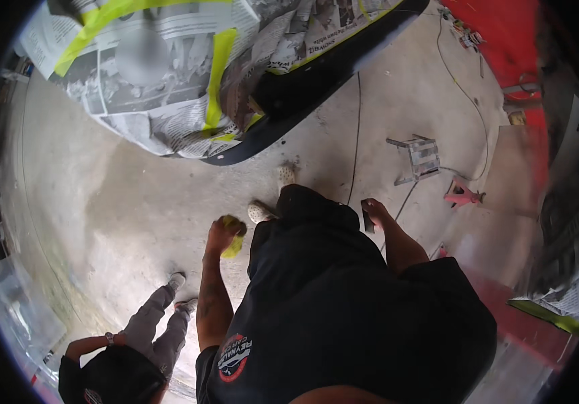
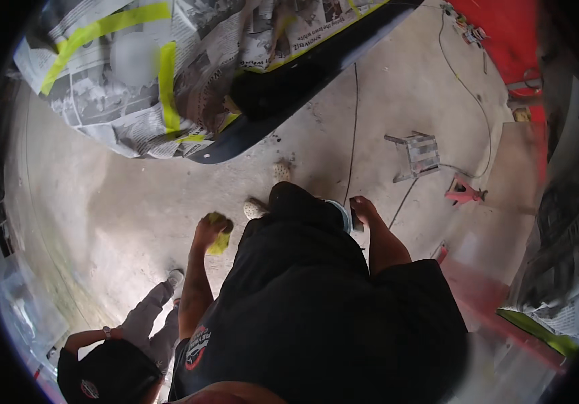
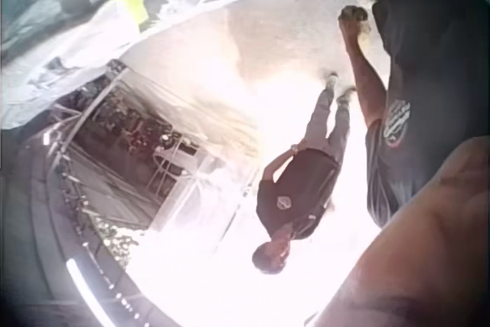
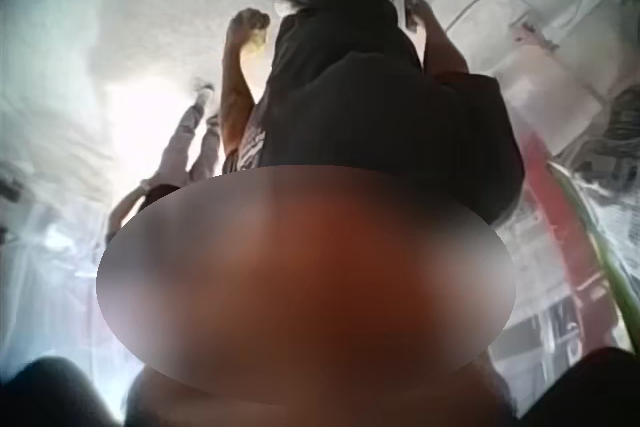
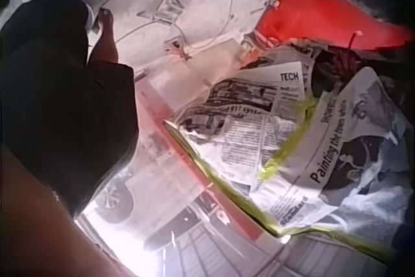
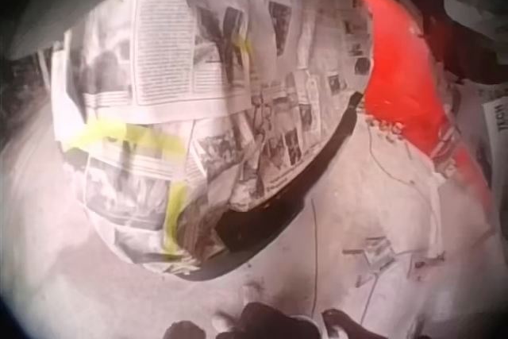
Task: Wet sanding a car bumper part with a sanding block and a cloth.
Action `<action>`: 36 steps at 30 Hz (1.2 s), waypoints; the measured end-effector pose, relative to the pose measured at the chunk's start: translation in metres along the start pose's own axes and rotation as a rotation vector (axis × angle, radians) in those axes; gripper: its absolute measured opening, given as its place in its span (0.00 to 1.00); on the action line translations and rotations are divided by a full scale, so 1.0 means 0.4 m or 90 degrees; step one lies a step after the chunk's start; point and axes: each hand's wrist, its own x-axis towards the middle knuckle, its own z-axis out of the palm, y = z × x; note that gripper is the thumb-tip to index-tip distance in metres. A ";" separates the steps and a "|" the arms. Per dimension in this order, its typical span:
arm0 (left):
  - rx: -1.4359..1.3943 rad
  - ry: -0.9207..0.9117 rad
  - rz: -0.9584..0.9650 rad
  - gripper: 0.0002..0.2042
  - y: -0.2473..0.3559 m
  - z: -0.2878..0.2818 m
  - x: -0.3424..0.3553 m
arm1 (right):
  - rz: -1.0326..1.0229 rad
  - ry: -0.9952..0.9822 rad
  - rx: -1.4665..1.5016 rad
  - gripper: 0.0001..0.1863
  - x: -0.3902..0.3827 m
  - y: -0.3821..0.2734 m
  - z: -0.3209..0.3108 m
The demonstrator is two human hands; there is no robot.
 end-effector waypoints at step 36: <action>0.281 0.407 0.034 0.25 1.050 0.311 0.784 | -0.133 -0.190 -0.207 0.24 0.769 -0.190 -0.921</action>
